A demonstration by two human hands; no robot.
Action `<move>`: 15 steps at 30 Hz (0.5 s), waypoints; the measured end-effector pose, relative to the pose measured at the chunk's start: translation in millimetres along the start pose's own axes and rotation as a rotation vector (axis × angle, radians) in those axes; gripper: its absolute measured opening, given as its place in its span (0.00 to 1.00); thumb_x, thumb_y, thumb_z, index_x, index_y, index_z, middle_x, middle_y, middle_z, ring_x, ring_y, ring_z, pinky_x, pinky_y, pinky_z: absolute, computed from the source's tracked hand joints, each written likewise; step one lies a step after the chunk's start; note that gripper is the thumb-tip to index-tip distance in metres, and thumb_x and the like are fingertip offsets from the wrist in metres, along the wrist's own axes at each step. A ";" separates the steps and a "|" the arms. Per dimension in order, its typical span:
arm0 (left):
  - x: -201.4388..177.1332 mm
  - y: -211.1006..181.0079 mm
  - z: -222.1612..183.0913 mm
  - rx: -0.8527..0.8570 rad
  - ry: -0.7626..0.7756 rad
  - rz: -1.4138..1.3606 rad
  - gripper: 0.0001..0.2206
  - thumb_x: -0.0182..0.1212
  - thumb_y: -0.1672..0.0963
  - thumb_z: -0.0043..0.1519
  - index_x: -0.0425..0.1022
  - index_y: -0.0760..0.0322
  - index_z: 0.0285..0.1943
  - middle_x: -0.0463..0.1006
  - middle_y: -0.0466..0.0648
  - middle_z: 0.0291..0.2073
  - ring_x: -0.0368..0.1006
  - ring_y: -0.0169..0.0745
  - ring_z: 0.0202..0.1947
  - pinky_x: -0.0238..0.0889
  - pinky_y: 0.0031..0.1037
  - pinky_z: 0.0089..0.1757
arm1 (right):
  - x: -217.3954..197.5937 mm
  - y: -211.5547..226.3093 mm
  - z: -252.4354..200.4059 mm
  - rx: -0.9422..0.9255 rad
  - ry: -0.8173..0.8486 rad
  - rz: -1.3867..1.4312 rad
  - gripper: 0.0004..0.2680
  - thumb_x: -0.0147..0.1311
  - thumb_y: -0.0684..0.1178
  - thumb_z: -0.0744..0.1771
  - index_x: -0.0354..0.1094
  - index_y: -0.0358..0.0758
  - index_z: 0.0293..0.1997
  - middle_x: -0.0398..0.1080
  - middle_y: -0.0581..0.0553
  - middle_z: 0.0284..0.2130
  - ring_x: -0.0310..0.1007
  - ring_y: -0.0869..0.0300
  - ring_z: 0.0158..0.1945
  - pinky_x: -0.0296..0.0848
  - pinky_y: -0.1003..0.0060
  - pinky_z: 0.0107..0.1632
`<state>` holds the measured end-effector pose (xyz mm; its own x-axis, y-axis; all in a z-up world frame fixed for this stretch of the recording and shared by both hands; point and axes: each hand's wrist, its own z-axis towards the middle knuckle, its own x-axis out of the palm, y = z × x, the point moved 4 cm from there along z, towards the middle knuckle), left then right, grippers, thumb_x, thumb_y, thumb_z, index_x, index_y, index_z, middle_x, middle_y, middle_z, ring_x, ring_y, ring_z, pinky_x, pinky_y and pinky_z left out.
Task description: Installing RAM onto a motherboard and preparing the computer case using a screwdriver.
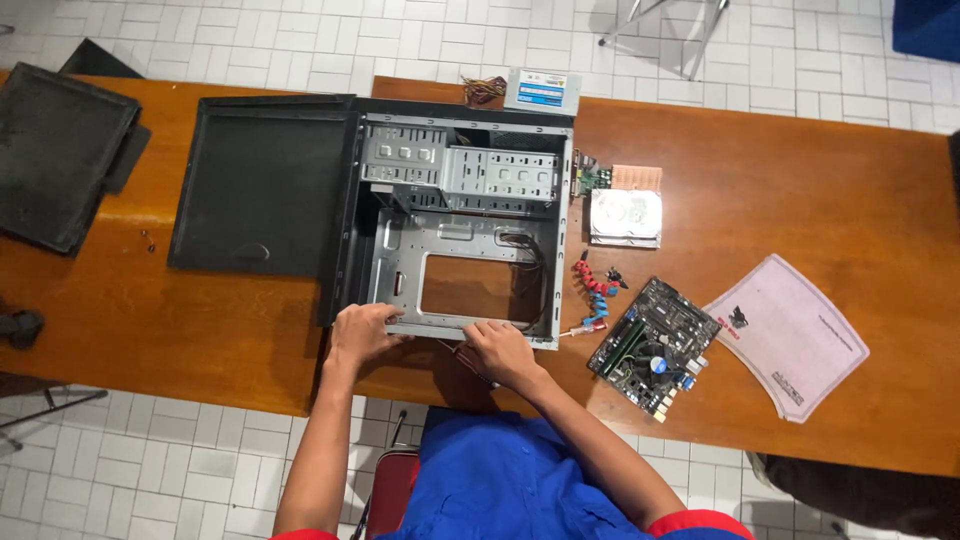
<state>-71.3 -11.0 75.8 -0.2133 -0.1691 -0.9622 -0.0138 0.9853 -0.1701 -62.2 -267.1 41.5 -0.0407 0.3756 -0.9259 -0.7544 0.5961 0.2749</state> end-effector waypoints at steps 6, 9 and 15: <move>6.2 3.5 0.8 -0.014 -0.025 -0.022 0.20 0.76 0.44 0.42 0.83 0.37 0.44 0.84 0.31 0.31 0.81 0.32 0.37 0.72 0.27 0.42 | 1.6 -0.4 0.5 -0.009 0.018 0.011 0.09 0.55 0.57 0.64 0.65 0.50 0.40 0.69 0.51 0.29 0.75 0.55 0.36 0.74 0.61 0.36; 3.4 2.5 0.1 -0.012 -0.029 -0.012 0.21 0.76 0.42 0.41 0.83 0.37 0.44 0.84 0.31 0.32 0.81 0.32 0.37 0.72 0.27 0.43 | 2.3 -1.2 -0.2 -0.016 0.015 0.003 0.07 0.55 0.57 0.64 0.64 0.51 0.40 0.68 0.52 0.28 0.75 0.56 0.36 0.74 0.61 0.36; 27.2 14.0 3.3 -0.002 -0.058 0.047 0.21 0.73 0.40 0.44 0.82 0.37 0.45 0.84 0.31 0.33 0.81 0.30 0.38 0.71 0.26 0.41 | -2.5 -0.1 1.9 -0.008 0.029 0.028 0.08 0.56 0.55 0.63 0.65 0.51 0.40 0.69 0.51 0.28 0.76 0.55 0.35 0.74 0.61 0.35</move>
<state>-74.1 -1.9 46.5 -0.1570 -0.1234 -0.9799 -0.0071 0.9923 -0.1238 -60.8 -266.7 44.2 -0.0806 0.3714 -0.9250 -0.7580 0.5798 0.2989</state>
